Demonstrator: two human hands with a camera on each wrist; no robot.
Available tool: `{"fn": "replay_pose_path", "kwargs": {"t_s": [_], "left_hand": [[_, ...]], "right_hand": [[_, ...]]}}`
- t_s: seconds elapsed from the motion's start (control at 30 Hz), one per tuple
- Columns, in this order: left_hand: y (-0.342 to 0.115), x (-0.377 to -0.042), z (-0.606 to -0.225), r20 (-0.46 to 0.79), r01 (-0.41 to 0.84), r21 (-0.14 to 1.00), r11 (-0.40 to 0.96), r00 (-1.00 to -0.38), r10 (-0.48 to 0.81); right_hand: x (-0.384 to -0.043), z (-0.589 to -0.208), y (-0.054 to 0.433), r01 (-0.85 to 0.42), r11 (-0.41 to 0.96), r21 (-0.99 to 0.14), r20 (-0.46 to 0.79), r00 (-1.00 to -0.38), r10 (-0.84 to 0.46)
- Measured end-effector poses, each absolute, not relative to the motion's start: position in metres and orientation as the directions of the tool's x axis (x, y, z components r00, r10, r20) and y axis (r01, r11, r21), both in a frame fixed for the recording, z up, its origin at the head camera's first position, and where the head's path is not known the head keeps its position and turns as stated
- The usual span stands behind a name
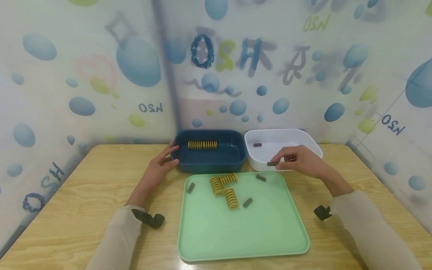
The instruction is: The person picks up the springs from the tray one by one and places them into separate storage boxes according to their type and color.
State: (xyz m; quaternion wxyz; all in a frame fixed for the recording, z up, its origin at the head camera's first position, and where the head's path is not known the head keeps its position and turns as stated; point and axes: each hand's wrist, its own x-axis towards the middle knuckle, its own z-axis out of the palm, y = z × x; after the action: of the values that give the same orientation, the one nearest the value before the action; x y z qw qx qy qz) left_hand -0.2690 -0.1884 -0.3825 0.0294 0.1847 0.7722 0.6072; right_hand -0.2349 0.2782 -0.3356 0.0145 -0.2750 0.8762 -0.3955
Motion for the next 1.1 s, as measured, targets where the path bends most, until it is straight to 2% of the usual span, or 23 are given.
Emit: {"fn": "replay_pose_path", "kwargs": {"t_s": [0.27, 0.5, 0.8, 1.1], "left_hand": [[-0.191, -0.267, -0.383, 0.184, 0.261, 0.941, 0.216, -0.929, 0.322], [-0.189, -0.275, -0.389, 0.187, 0.250, 0.954, 0.163, -0.927, 0.326], [-0.193, -0.288, -0.405, 0.197, 0.270, 0.940, 0.210, -0.930, 0.311], [-0.191, -0.276, -0.390, 0.182, 0.261, 0.938, 0.227, -0.930, 0.319]], "right_hand": [[-0.255, -0.338, 0.287, -0.410, 0.621, -0.668, 0.149, -0.891, -0.428], [-0.270, -0.339, 0.298, -0.374, 0.677, -0.634, 0.131, -0.915, -0.383], [-0.285, -0.337, 0.299, -0.336, 0.687, -0.645, 0.085, -0.924, -0.372], [-0.302, -0.346, 0.293, -0.305, 0.682, -0.665, 0.034, -0.924, -0.380]]}}
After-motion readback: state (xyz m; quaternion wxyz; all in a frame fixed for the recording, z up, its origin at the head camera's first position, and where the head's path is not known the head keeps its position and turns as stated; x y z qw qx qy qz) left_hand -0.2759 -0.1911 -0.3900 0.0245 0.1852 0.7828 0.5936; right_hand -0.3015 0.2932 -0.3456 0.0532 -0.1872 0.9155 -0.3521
